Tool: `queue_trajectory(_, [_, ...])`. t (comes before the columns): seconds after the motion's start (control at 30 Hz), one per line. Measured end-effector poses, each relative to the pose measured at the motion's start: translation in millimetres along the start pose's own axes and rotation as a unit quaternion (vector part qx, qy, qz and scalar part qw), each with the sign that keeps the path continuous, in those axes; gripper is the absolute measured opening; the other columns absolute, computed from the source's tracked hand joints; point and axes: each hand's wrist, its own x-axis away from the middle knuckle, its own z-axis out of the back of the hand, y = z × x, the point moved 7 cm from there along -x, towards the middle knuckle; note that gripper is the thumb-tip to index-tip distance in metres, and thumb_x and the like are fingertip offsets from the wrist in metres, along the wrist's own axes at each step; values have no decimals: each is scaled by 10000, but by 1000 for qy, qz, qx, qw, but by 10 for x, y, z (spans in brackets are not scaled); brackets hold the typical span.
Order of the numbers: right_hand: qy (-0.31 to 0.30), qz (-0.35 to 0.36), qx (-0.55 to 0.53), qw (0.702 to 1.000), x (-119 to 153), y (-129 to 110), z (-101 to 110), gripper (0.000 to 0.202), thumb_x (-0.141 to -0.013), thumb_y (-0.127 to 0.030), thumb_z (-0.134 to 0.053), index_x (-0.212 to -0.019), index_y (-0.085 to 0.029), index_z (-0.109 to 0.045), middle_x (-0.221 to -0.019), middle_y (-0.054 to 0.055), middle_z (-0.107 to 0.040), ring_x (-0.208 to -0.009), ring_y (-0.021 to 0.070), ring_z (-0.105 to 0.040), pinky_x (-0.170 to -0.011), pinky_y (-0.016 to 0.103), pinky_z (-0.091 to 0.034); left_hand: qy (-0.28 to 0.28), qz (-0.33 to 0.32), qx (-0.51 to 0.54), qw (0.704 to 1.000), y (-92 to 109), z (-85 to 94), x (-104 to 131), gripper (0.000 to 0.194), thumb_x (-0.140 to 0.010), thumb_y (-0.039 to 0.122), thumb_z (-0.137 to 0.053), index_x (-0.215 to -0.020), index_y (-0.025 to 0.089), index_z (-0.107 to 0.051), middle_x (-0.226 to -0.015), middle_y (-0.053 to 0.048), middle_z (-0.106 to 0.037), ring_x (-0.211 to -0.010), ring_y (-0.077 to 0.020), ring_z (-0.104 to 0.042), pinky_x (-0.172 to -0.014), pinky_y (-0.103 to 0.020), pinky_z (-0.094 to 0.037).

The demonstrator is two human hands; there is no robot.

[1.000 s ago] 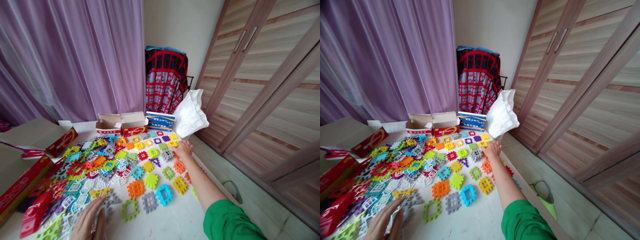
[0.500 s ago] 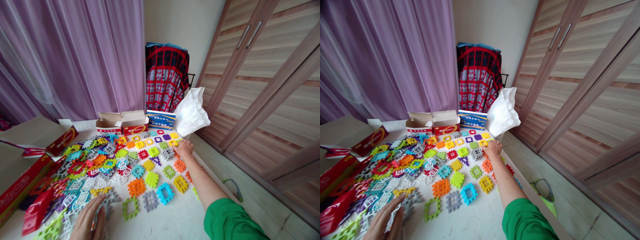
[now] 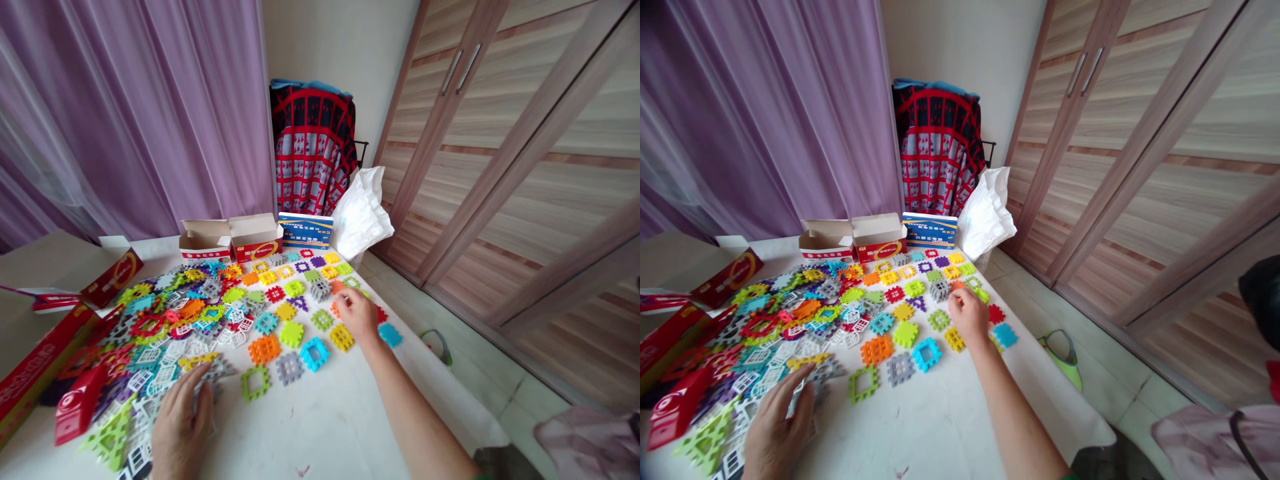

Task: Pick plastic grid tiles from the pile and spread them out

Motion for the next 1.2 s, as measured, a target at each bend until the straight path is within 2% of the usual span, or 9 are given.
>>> queue_trajectory(0.07, [27,87,-79,993,420,-356,-49,214,-889,-241,-491,-788,-209,-677,-759,24,-696,-668,136,-608,-658,239,-426,-2,-16,-7,1000,42,4,-25,253,-944,298,-478,-1142,223,-617,-996,-70,-721,-891,-211,-683,-826,-327,-534])
queue_trajectory(0.17, [4,198,-123,972,921,-848,-273,180,-879,-201,-507,-770,-219,-648,-700,6,-667,-641,126,-596,-645,233,-419,-6,-37,-8,999,90,5,-47,241,-947,278,-470,-1124,222,-624,-970,-66,-724,-857,-205,-685,-810,-324,-533])
queue_trajectory(0.3, [0,257,-105,961,1140,-1120,-431,184,-881,-182,-512,-742,-216,-628,-673,6,-652,-650,132,-598,-651,239,-416,-8,-37,-3,999,112,32,-5,212,-940,254,-484,-1074,223,-645,-924,-57,-733,-820,-199,-691,-781,-323,-536])
queue_trajectory(0.4, [18,271,-114,956,1057,-1148,-395,200,-903,-183,-505,-754,-212,-636,-679,11,-654,-654,134,-597,-662,241,-417,-12,-31,12,999,137,89,62,195,-925,221,-500,-1045,226,-655,-919,-49,-741,-833,-191,-699,-772,-314,-541])
queue_trajectory(0.6, [67,231,-158,958,756,-1122,-434,234,-937,-206,-476,-788,-203,-656,-700,20,-668,-644,128,-596,-671,231,-432,-19,-13,25,999,182,183,137,212,-909,160,-490,-999,238,-666,-900,-34,-752,-837,-177,-704,-767,-307,-548])
queue_trajectory(0.77, [69,247,-179,950,833,-1082,-520,209,-938,-196,-501,-803,-193,-662,-688,14,-661,-620,122,-591,-662,226,-440,-46,5,13,999,186,147,166,211,-904,152,-487,-977,235,-668,-891,-39,-749,-823,-177,-702,-744,-311,-549])
queue_trajectory(0.87, [68,246,-192,948,847,-1007,-486,201,-938,-205,-510,-815,-194,-669,-712,22,-679,-640,122,-610,-673,223,-454,-66,14,7,998,192,115,166,215,-915,162,-477,-966,238,-671,-893,-39,-748,-824,-176,-700,-745,-313,-547])
queue_trajectory(1.03, [102,191,-224,950,750,-885,-372,207,-921,-264,-529,-803,-196,-686,-684,20,-684,-552,112,-572,-592,218,-457,-85,2,-22,996,226,51,113,214,-925,174,-469,-964,237,-670,-881,-28,-753,-806,-168,-702,-731,-304,-540])
queue_trajectory(1.2, [87,107,-261,955,589,-711,-309,253,-883,-354,-533,-765,-196,-692,-661,33,-692,-540,130,-573,-586,240,-473,-99,6,-26,995,197,-31,60,215,-924,197,-479,-969,243,-684,-888,-28,-757,-805,-179,-701,-740,-318,-531])
